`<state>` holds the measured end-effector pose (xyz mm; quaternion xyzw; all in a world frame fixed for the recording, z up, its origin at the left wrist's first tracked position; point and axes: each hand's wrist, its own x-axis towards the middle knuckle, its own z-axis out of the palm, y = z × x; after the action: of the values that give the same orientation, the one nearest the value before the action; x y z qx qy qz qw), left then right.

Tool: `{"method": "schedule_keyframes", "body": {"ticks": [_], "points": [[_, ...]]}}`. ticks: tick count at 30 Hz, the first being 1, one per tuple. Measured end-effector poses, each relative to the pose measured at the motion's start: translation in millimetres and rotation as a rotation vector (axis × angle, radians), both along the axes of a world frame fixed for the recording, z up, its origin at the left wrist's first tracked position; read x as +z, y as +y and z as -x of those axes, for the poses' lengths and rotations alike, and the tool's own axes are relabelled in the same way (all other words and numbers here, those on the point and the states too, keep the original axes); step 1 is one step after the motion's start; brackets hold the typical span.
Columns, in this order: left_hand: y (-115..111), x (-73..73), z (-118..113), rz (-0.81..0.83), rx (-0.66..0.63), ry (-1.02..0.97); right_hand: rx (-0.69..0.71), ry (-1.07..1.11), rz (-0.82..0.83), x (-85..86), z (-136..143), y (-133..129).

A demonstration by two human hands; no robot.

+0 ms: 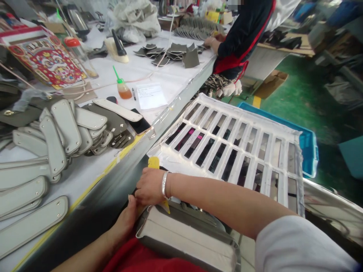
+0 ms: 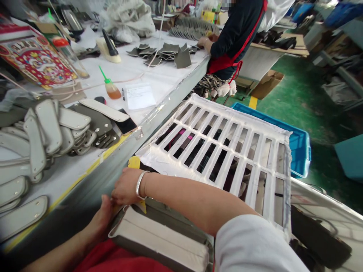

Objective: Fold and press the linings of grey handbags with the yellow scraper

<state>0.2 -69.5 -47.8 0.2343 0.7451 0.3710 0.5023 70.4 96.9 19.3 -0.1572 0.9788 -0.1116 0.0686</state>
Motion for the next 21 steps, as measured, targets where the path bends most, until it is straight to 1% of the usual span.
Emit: {"method": "schedule_keyframes", "body": {"ticks": [5, 9, 15, 21], "points": [[-8, -8.6, 8, -0.034, -0.145, 0.150, 0.122, -0.001, -0.024, 3.8, 4, -1], [-6, -5.9, 4, -0.045, -0.215, 0.209, 0.177, -0.027, -0.032, 9.4, 3, 2], [1, 2.2, -4, -0.060, -0.232, 0.231, 0.163, -0.064, 0.007, 9.6, -4, 6], [-2, 0.7, -4, -0.053, -0.235, 0.183, 0.103, -0.058, 0.068, 3.4, -9, 4]]}}
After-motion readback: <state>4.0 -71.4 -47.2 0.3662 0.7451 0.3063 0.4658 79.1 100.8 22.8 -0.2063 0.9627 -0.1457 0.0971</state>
